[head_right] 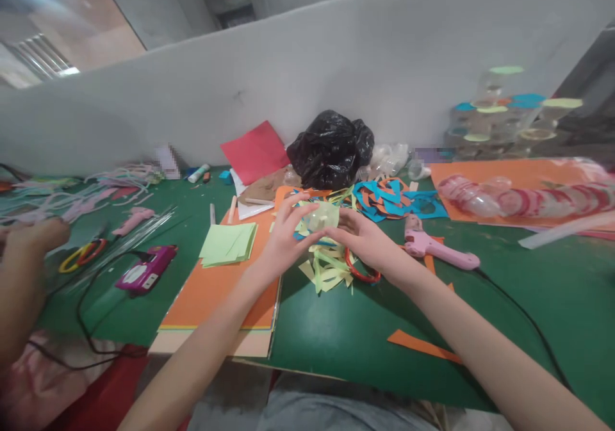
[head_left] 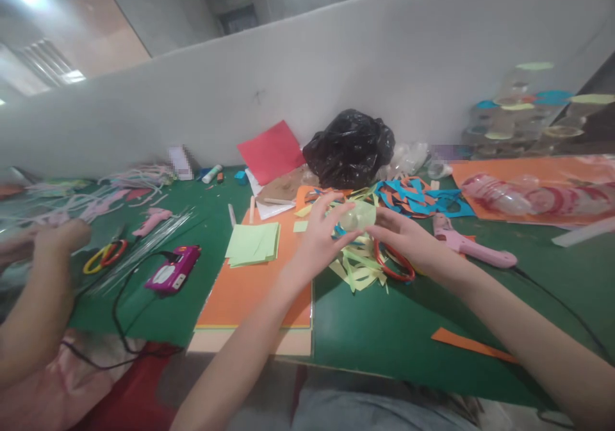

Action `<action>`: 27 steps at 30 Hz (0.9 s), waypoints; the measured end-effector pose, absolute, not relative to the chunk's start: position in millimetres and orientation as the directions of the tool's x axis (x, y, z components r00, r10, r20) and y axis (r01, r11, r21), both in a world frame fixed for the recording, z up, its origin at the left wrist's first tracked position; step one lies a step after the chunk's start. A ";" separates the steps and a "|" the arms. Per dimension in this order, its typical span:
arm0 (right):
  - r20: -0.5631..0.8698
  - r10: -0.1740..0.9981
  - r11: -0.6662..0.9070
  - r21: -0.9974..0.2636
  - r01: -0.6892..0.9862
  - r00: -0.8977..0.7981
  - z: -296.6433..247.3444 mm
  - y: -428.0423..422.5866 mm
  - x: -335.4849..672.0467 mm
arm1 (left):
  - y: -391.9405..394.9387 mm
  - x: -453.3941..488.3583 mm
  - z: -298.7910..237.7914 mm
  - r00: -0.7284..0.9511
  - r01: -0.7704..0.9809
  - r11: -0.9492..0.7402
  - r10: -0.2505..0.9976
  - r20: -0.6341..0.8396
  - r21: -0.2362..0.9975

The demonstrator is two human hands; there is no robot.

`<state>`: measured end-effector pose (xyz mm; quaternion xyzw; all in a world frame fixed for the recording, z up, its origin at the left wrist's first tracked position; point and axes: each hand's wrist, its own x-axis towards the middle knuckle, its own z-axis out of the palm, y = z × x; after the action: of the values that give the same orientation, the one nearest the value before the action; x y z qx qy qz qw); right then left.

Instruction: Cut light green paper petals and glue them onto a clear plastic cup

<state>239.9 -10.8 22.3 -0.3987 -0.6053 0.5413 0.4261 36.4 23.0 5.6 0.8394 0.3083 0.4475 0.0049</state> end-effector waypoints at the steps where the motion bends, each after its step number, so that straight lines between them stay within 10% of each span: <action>1: 0.086 0.943 0.078 -0.996 -0.039 -0.322 20.5 -10.6 238.0 | 23.2 37.4 3.9 0.427 0.508 -0.829 0.478 0.768 0.233; 11: -0.010 0.977 -0.018 -0.999 -0.039 -0.213 6.7 -13.0 234.4 | 15.8 47.6 -7.5 0.554 0.519 -0.847 0.437 0.708 0.116; 27: 0.050 0.966 0.030 -0.996 -0.081 -0.253 8.3 -15.0 241.6 | 5.5 48.8 -1.3 0.381 0.352 -0.523 0.837 0.392 0.776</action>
<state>241.6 -15.0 8.3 -0.4021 -0.5505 0.5685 0.4605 48.8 5.5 -1.3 0.7743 0.3840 0.4026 0.3015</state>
